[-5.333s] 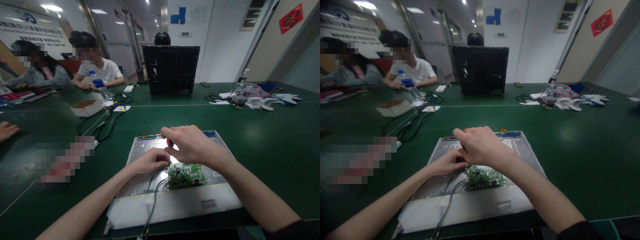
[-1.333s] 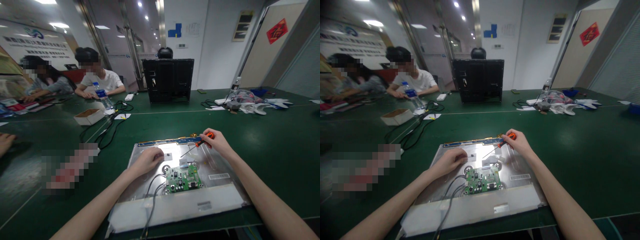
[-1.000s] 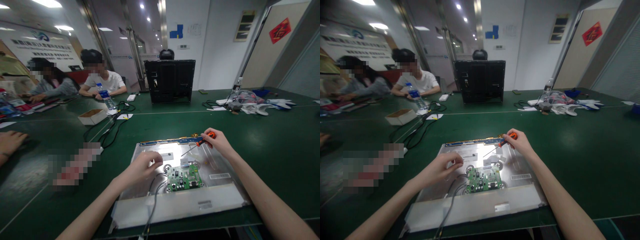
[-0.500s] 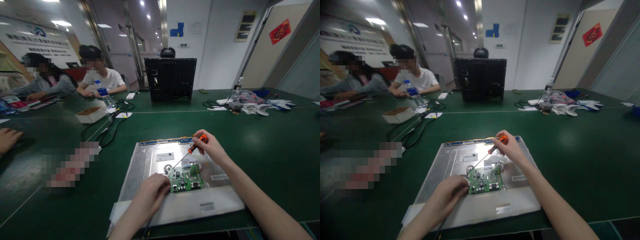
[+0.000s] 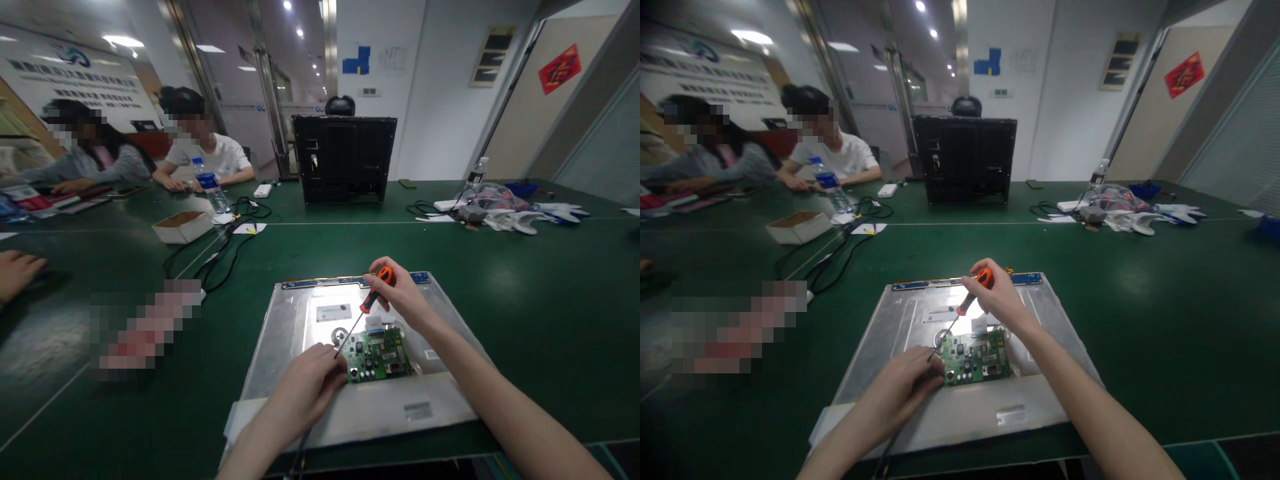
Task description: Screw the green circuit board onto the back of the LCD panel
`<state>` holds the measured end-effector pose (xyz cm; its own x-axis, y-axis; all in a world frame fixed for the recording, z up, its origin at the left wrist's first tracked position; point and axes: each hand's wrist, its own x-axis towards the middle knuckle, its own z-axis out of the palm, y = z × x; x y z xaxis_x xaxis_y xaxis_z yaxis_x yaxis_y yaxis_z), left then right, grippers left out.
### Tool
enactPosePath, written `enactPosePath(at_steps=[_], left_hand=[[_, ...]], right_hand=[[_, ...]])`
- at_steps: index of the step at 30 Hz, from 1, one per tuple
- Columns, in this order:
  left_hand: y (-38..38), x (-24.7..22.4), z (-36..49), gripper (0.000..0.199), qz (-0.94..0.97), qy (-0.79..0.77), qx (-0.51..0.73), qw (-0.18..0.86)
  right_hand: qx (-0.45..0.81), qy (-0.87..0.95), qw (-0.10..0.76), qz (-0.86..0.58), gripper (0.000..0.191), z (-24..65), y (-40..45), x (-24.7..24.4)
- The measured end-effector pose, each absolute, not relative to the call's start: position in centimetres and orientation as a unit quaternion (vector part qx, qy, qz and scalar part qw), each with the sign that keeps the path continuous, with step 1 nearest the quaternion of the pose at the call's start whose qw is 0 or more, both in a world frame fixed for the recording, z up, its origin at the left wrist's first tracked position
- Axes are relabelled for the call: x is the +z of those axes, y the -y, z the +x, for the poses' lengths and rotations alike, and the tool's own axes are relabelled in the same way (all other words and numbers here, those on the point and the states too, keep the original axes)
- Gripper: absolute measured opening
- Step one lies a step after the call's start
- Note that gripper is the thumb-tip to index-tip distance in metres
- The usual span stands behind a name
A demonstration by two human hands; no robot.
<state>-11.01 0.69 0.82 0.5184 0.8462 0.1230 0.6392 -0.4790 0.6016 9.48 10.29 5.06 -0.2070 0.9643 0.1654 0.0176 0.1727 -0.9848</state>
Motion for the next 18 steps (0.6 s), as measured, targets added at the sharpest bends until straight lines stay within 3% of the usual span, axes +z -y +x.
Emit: enactPosePath(at_steps=[18], left_hand=[[0.1, 0.8, -11.1, 0.014, 0.837, -0.428, 0.249, 0.232]], right_hand=[[0.5, 0.619, 0.475, -0.376, 0.036, 9.9, -8.5, 4.7]])
